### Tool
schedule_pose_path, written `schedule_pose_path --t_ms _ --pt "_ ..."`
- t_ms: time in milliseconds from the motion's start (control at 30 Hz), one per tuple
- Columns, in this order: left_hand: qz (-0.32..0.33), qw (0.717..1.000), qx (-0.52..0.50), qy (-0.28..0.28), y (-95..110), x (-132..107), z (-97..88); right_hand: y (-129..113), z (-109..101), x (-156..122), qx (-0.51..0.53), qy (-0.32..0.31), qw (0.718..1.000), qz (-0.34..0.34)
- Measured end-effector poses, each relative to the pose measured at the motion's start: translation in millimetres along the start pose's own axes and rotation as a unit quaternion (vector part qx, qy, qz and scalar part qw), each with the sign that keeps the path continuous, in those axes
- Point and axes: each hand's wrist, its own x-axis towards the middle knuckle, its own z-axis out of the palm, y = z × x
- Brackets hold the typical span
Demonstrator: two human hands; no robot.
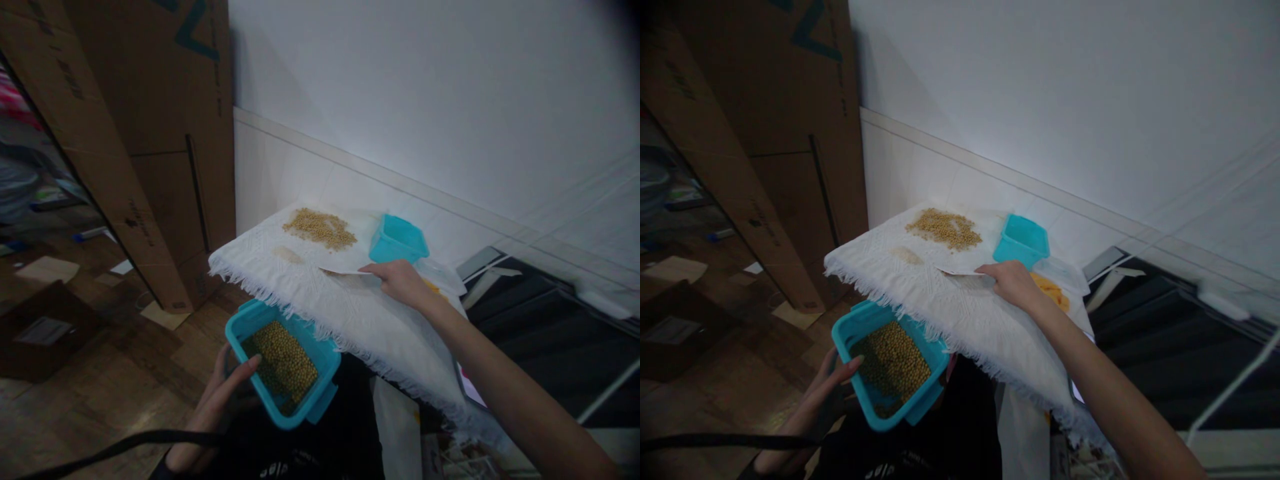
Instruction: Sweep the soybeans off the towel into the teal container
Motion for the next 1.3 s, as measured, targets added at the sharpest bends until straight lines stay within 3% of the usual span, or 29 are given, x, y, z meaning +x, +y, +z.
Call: schedule_pose_path --t_ms 167,433,567,667,800,900,1033,1167,1300 --pt "-0.013 1.0 -0.012 0.009 1.4 1.9 0.7 4.9 -14.7 6.3 0.012 -0.033 0.999 -0.001" --pt "-0.031 0.999 -0.002 0.02 3.2 6.1 -0.1 23.5 -40.6 -19.2 -0.07 0.061 0.992 0.092" --pt "-0.014 1.0 -0.009 0.019 1.7 5.3 1.9 21.1 -28.6 -35.1 -0.048 0.099 0.983 0.145" --pt "-0.008 1.0 0.002 0.02 1.1 4.3 1.8 15.9 -13.5 -37.8 0.013 0.163 0.969 0.186" --pt "0.007 1.0 0.008 0.018 0.3 5.0 -0.1 7.3 9.9 -41.3 0.117 0.267 0.914 0.281" --pt "0.005 1.0 0.013 0.024 0.3 7.1 -1.0 3.5 27.1 -48.8 0.169 0.287 0.889 0.313" --pt "-0.014 0.999 0.024 0.022 0.3 9.8 -1.5 3.6 39.8 -58.7 0.176 0.286 0.888 0.314" --pt "-0.01 0.999 0.04 0.013 -4.7 10.3 0.0 2.6 40.3 -62.4 0.178 0.305 0.893 0.28" --pt "0.012 0.998 0.053 0.011 -12.2 6.5 4.8 -1.0 39.6 -61.4 0.176 0.284 0.904 0.267"
